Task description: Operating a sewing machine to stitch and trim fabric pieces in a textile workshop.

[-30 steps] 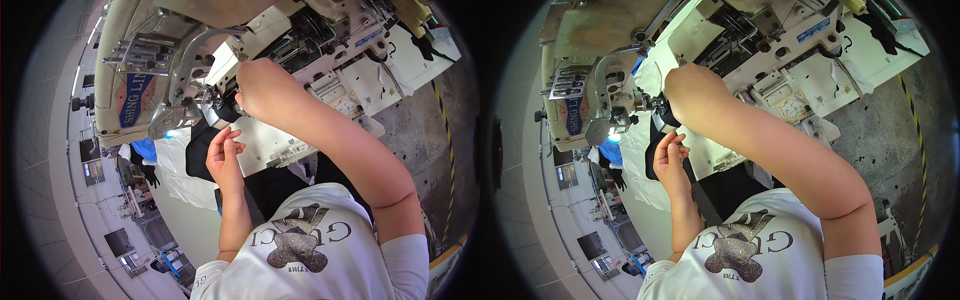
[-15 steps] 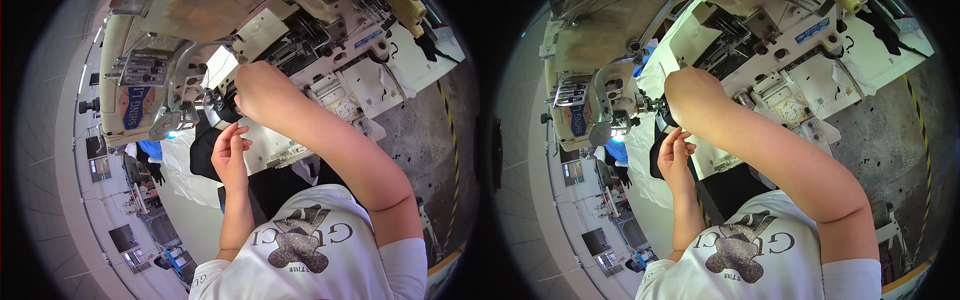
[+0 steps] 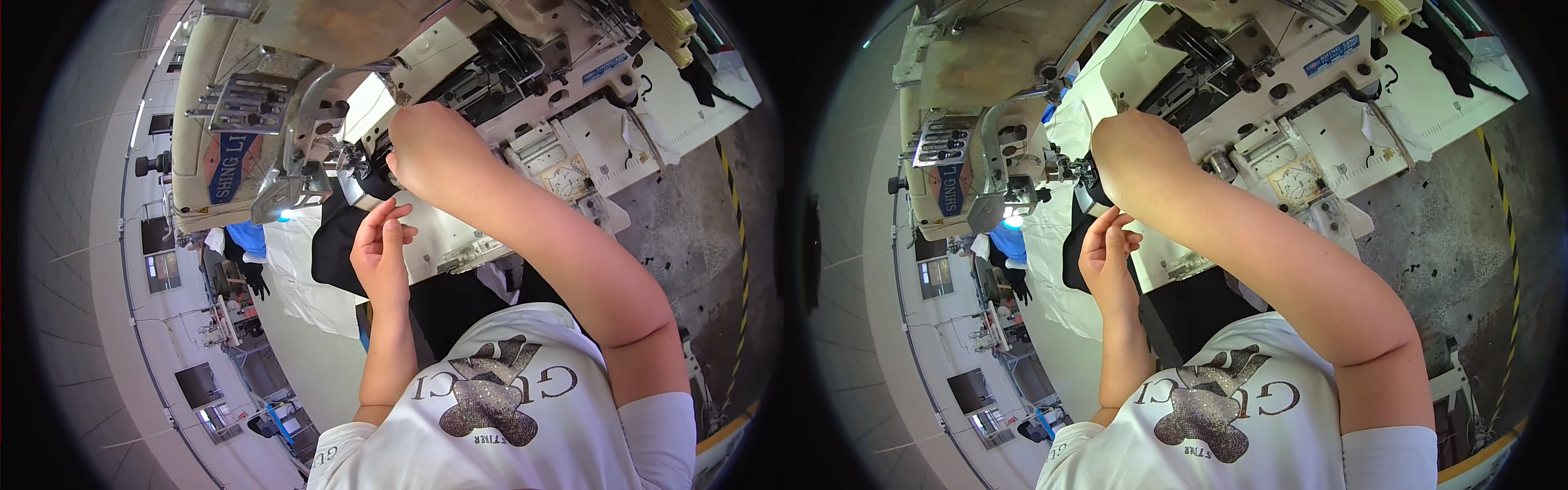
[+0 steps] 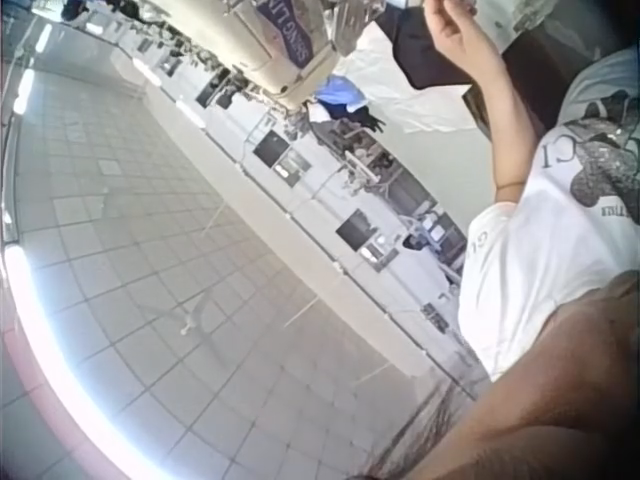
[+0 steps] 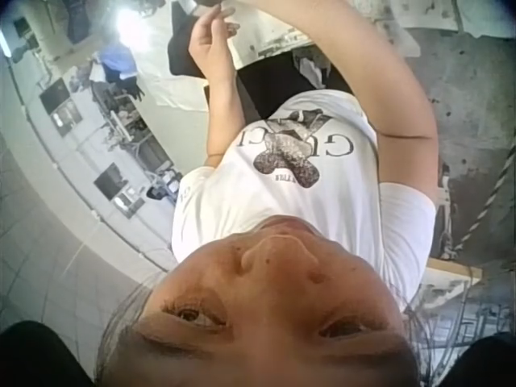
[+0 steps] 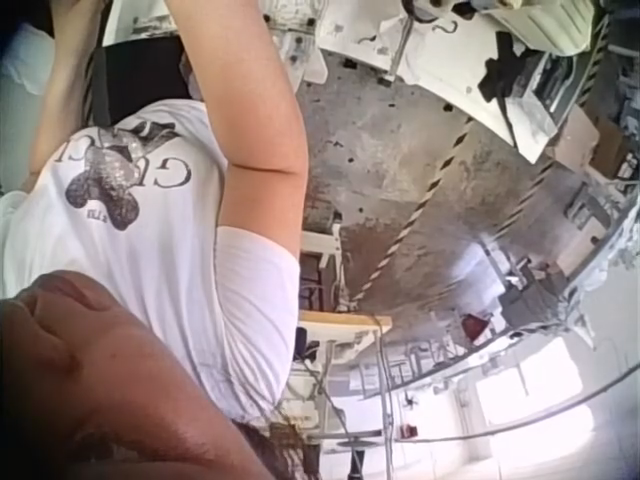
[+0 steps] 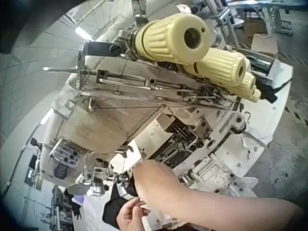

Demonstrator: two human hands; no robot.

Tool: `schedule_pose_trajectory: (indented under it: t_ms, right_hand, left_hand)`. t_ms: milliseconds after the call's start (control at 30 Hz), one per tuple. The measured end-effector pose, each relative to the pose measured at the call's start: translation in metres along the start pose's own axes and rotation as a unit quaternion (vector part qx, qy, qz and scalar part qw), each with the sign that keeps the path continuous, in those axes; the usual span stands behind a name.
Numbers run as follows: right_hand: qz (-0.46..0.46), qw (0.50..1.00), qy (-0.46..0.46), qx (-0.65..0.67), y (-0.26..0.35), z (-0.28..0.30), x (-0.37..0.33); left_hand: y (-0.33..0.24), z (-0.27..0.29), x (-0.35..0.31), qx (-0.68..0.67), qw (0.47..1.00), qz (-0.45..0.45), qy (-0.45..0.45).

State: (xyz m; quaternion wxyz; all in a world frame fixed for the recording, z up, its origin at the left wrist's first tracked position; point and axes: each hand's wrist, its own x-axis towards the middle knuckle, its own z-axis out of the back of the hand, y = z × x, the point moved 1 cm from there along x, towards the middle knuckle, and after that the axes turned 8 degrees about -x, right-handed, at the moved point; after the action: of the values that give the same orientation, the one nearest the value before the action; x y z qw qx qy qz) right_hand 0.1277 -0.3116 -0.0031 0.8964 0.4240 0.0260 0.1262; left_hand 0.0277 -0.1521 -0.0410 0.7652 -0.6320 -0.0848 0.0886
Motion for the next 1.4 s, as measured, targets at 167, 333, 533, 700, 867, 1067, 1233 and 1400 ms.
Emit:
schedule_pose_trajectory:
  t_ms: [167,333,533,700,867,1067,1233,1400]
  right_hand:
    - [0.016,1.0,-0.023,-0.004,-0.002,-0.005,0.0]
    - [0.015,0.999,-0.036,0.003,-0.003,-0.008,0.0]
    - [0.002,0.999,-0.015,-0.03,0.001,-0.006,0.0]
    - [0.005,0.999,-0.037,-0.029,0.002,-0.007,-0.001]
    - [0.004,0.998,-0.053,-0.02,0.0,-0.012,-0.001]
    - [0.007,0.999,-0.05,-0.007,-0.001,-0.013,0.001]
    - [0.009,1.0,-0.013,-0.018,0.0,-0.007,-0.002]
    - [0.008,1.0,-0.003,-0.021,0.0,-0.007,-0.001]
  left_hand:
    - [0.001,0.001,-0.001,-0.007,1.0,0.005,-0.003]
    - [0.002,0.002,-0.001,-0.008,1.0,0.009,-0.003]
    - [0.004,0.004,-0.001,-0.019,1.0,-0.007,-0.003]
    - [0.004,0.013,0.006,-0.041,0.996,-0.057,-0.057]
    - [-0.019,0.032,0.028,-0.238,0.963,-0.075,-0.099]
    - [-0.042,0.053,0.05,-0.343,0.936,-0.05,-0.07]
    - [-0.046,0.06,0.05,-0.478,0.879,0.004,-0.003]
    - [-0.04,0.054,0.04,-0.542,0.84,0.025,0.013]
